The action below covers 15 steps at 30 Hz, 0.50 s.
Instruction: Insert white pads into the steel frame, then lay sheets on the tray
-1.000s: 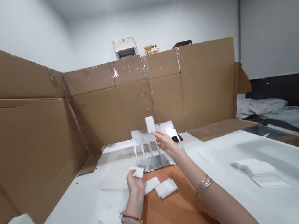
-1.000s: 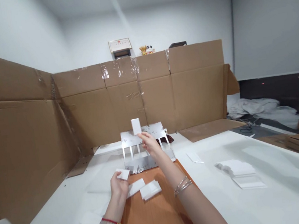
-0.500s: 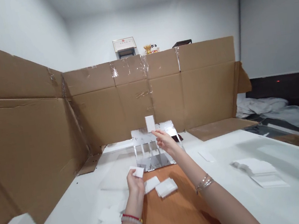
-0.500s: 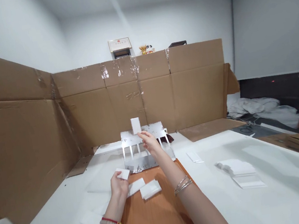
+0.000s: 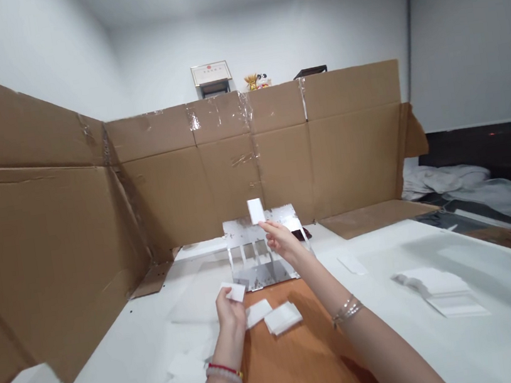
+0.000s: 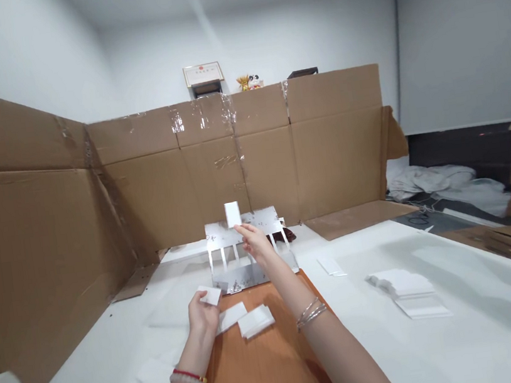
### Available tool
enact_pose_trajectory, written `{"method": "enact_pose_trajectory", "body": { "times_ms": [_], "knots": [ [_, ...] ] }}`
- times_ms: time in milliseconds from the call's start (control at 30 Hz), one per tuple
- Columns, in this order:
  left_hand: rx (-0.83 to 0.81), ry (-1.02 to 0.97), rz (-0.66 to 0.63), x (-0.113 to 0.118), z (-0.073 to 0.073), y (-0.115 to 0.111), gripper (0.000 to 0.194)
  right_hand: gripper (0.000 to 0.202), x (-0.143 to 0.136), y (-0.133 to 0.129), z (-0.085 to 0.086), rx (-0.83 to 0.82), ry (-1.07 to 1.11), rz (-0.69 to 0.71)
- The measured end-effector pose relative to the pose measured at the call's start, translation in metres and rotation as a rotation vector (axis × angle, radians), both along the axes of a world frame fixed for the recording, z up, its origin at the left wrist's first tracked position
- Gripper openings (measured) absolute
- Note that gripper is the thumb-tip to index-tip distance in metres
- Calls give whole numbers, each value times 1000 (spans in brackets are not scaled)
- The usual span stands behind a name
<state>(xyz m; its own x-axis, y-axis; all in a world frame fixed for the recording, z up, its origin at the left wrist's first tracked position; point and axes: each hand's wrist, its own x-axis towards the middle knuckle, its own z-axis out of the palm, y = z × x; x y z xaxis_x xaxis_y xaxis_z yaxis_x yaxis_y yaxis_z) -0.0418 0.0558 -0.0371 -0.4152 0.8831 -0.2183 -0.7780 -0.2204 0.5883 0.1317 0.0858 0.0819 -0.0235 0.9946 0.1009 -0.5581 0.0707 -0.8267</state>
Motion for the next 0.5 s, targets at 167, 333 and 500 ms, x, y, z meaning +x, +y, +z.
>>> {"method": "enact_pose_trajectory", "body": {
  "times_ms": [167,333,500],
  "knots": [
    [-91,-34,-42,0,8,-4,25,7,-1,0,-1,-4,-10,11],
    [-113,-42,-52,0,11,-6,25,8,-1,2,-3,-2,-20,16],
    [-109,-47,-63,0,10,-6,25,9,0,3,-4,0,-20,12]
  ]
}}
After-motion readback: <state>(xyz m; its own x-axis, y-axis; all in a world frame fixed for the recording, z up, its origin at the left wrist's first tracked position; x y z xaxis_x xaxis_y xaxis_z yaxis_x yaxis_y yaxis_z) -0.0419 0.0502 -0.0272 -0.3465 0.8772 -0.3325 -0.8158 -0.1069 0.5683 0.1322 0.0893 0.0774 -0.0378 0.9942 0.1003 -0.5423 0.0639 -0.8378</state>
